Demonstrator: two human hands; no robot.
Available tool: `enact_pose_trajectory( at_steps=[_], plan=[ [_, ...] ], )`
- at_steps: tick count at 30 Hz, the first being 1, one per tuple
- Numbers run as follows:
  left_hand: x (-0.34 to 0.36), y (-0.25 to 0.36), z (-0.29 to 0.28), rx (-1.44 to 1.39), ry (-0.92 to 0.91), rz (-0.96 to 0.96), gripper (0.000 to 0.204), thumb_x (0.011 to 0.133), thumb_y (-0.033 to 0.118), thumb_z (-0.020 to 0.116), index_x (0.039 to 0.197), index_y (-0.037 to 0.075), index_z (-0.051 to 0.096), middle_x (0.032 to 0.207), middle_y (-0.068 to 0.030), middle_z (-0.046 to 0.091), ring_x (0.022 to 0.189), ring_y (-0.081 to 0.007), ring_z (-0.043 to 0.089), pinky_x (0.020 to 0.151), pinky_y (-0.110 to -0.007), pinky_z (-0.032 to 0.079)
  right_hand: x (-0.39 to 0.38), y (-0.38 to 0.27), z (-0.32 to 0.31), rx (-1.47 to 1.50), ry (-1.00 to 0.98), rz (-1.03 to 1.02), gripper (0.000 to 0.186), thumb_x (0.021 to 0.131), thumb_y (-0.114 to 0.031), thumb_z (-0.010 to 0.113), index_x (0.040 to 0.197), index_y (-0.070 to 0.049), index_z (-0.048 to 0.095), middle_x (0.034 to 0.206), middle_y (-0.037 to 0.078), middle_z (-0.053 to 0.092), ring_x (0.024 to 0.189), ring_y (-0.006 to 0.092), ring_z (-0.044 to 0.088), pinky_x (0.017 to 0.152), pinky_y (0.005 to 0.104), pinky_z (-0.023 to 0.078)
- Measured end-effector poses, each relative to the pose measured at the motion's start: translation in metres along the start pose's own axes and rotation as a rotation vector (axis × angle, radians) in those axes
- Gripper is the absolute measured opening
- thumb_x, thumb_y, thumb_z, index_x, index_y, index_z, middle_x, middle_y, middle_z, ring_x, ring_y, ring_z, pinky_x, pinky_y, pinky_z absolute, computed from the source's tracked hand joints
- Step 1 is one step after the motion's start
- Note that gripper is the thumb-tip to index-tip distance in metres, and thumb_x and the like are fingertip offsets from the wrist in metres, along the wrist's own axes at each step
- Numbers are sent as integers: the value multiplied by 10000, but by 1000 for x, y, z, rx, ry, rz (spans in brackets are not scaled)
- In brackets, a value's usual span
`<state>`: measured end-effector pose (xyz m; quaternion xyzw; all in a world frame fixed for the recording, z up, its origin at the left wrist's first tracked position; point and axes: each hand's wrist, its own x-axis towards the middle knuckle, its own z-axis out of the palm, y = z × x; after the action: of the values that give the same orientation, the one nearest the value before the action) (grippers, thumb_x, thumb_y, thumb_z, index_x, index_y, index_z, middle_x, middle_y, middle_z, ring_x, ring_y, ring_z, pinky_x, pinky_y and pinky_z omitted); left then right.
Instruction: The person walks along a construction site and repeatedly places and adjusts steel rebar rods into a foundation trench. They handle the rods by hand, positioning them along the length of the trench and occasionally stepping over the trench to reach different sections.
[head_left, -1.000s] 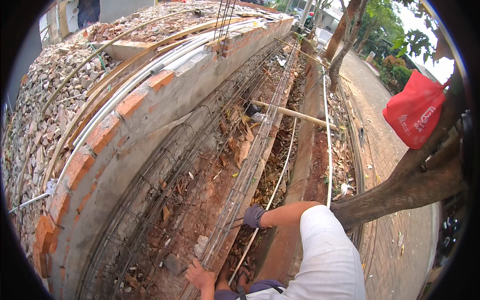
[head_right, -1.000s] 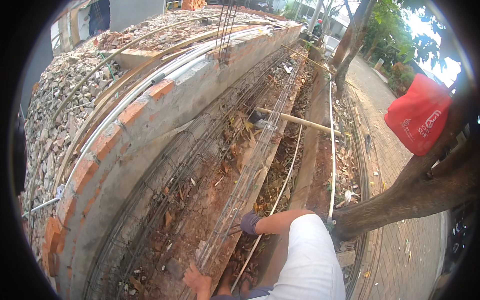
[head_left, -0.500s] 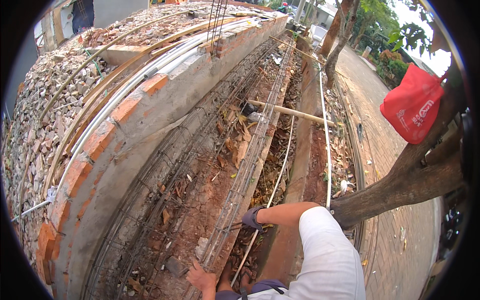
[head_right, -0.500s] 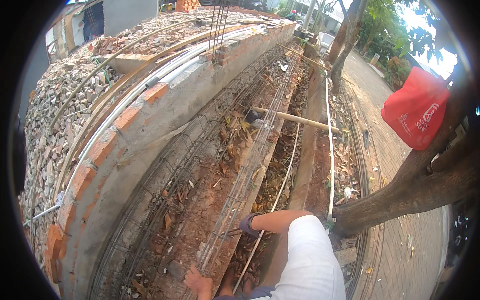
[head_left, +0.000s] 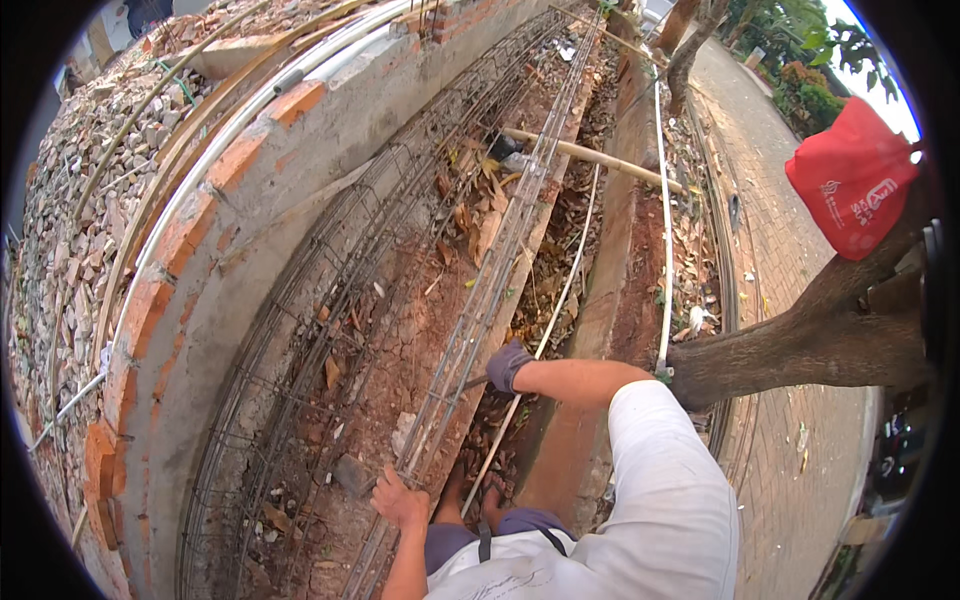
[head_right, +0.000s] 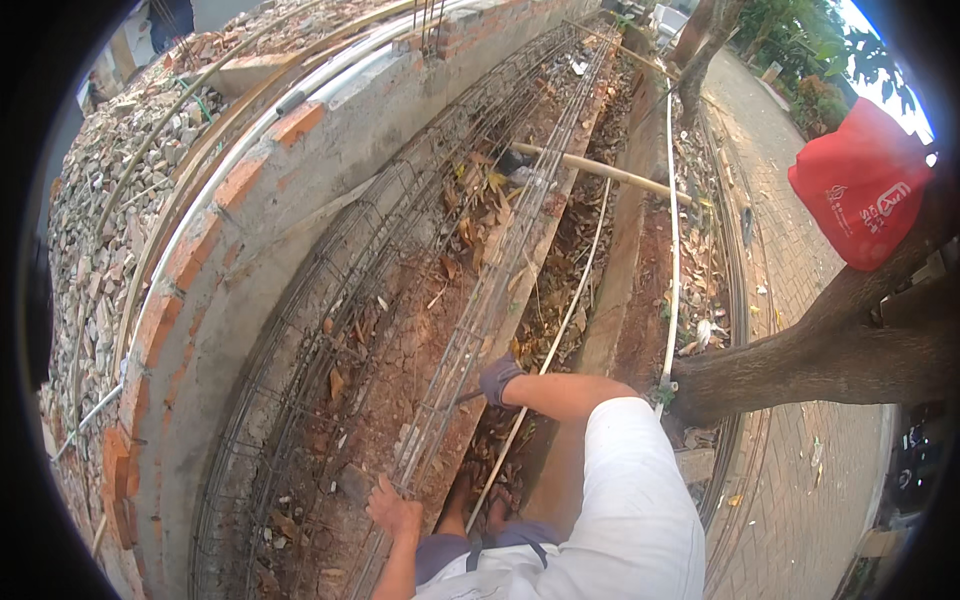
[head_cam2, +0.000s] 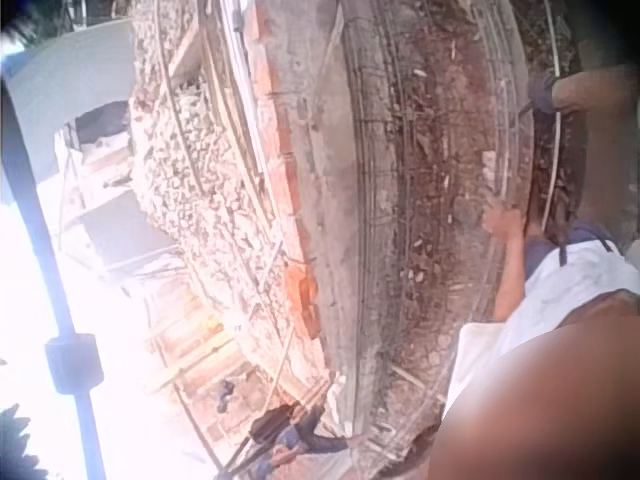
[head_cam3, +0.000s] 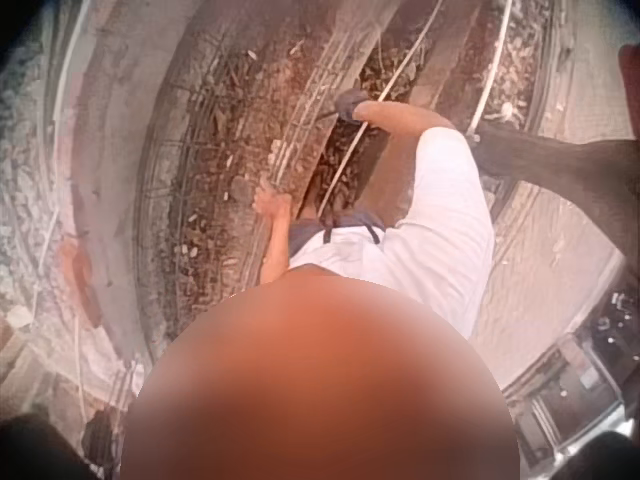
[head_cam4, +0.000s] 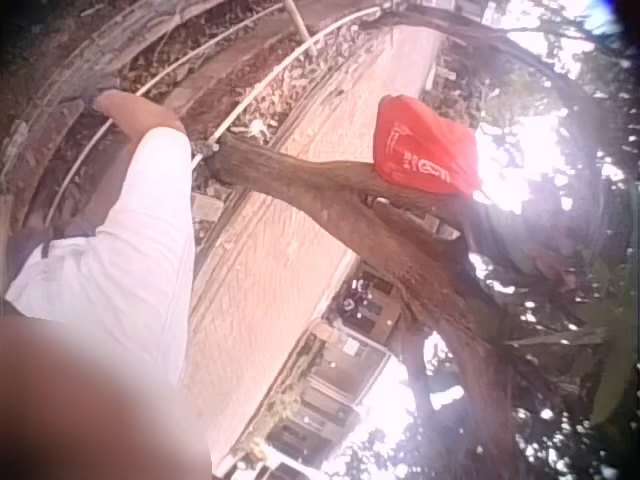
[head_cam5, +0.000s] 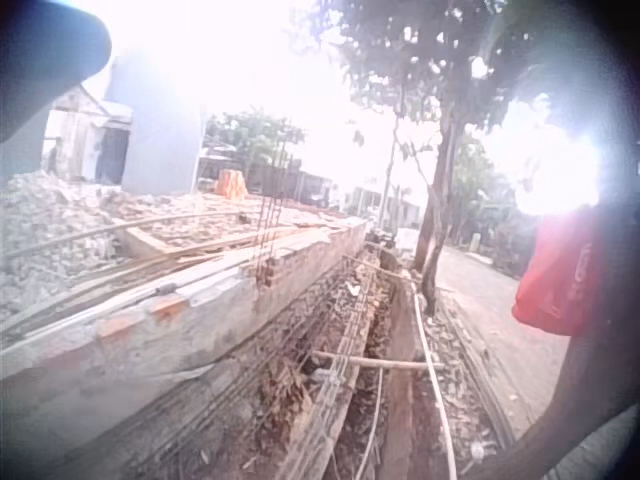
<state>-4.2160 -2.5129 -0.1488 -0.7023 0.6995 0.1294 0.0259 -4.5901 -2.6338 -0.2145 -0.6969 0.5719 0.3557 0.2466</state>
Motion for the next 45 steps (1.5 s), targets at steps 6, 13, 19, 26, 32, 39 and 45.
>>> enact_pose_trajectory(
  at_steps=[6,13,19,26,32,39,45],
  plan=[
    [2,-2,5,9,29,5,707,689,87,730,1375,105,563,1023,-146,622,978,-369,609,836,-504,458,-8,60,-18,946,-825,8,449,1014,-473,584,784,-107,704,656,16,649,497,143,565,489,318,486],
    [1,0,1,45,9,0,741,709,116,754,1412,109,521,1080,-149,632,1018,-365,619,831,-500,467,-123,57,26,1219,-503,319,401,951,-438,648,782,-79,707,664,58,663,504,179,596,461,366,490],
    [4,2,-3,87,-133,15,895,727,265,879,1476,89,423,1216,-179,638,1133,-373,629,930,-519,489,-307,-28,146,1939,-207,594,420,965,-453,662,847,-51,697,646,62,657,459,155,588,419,350,502],
    [21,1,-48,172,-473,151,1020,773,327,907,1560,93,301,1468,-257,457,1349,-434,498,1054,-574,479,-486,-198,233,2354,257,1358,398,953,-398,662,793,-34,639,589,99,622,409,190,568,375,379,442],
    [156,89,-142,-108,-395,592,782,894,189,789,1545,30,387,1497,-264,336,1179,-374,537,966,-511,497,-524,-328,305,2350,548,2078,347,951,-329,632,788,-24,650,582,145,610,426,240,577,383,404,435],
    [223,396,-337,-496,218,1462,416,969,159,717,1368,68,640,1257,-102,687,1019,-207,653,826,-386,526,-510,-395,325,2988,1084,2159,270,937,-323,607,814,-84,634,602,36,571,410,170,496,398,385,409],
    [39,457,-389,-854,86,1834,381,943,164,767,1302,64,691,1177,-81,719,1012,-165,668,817,-320,547,-508,-393,320,2858,1252,2233,284,939,-350,593,826,-93,635,616,31,578,420,157,497,409,371,402]
  ],
)
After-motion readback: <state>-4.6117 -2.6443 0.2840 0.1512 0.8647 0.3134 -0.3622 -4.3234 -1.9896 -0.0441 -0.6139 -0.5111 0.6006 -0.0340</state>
